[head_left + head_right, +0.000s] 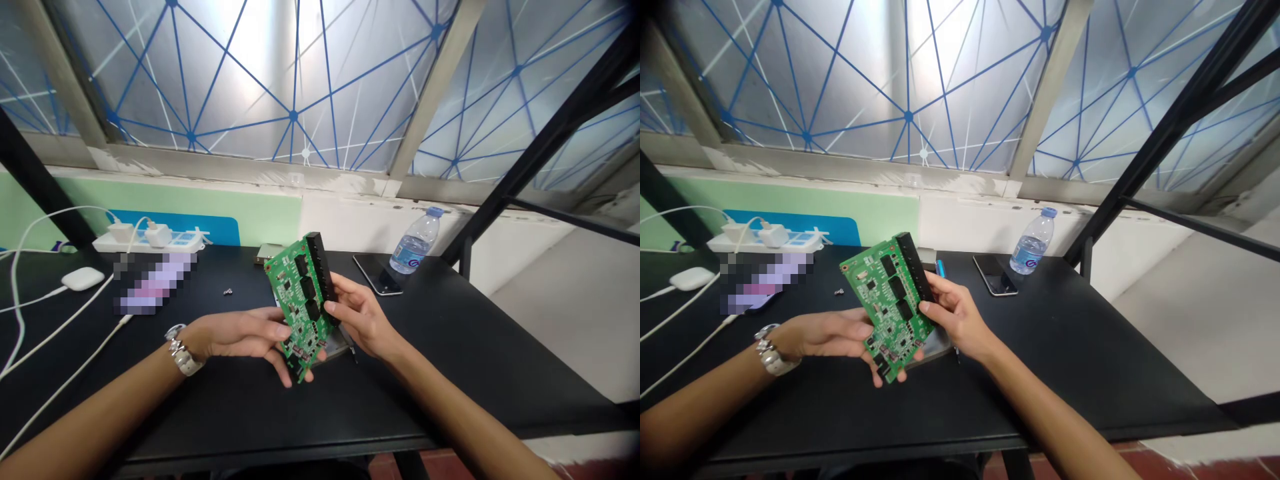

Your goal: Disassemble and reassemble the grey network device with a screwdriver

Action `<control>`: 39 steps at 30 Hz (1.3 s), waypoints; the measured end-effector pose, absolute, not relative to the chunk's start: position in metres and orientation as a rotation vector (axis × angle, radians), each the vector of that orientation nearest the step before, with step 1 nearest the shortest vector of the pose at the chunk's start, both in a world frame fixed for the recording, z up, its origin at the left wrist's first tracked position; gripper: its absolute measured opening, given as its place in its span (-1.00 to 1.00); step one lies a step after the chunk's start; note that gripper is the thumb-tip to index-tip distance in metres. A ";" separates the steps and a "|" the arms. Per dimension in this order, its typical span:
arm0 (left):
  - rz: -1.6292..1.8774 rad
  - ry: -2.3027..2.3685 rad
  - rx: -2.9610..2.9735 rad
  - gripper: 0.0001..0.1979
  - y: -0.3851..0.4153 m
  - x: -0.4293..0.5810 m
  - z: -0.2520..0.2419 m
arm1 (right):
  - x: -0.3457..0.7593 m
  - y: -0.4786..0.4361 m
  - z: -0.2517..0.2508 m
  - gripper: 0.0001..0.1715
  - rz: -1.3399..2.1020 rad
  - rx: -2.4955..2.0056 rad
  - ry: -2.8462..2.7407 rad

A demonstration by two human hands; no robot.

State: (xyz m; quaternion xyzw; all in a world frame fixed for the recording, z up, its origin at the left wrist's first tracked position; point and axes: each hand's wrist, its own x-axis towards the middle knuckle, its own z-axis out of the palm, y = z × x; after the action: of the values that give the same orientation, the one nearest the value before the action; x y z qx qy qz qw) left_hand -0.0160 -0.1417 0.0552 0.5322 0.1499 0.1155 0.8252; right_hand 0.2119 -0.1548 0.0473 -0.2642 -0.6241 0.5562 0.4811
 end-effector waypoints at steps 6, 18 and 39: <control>0.420 0.518 1.450 -0.69 -0.142 -0.016 0.062 | 0.217 -0.152 0.048 -0.41 1.242 -0.642 -1.499; 1.015 0.829 1.981 0.04 -0.119 -0.020 0.043 | 0.219 -0.157 0.054 -0.71 1.473 -0.660 -1.476; 1.210 1.082 2.471 0.10 -0.097 -0.035 0.033 | 0.204 -0.177 0.051 -0.58 1.495 -0.646 -1.790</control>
State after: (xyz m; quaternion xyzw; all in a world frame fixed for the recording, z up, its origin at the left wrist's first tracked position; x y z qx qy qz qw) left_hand -0.0350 -0.0971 0.0329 0.8322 0.3643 0.4076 0.0925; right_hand 0.2037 -0.1774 0.0514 -0.2497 -0.6921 0.5781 0.3528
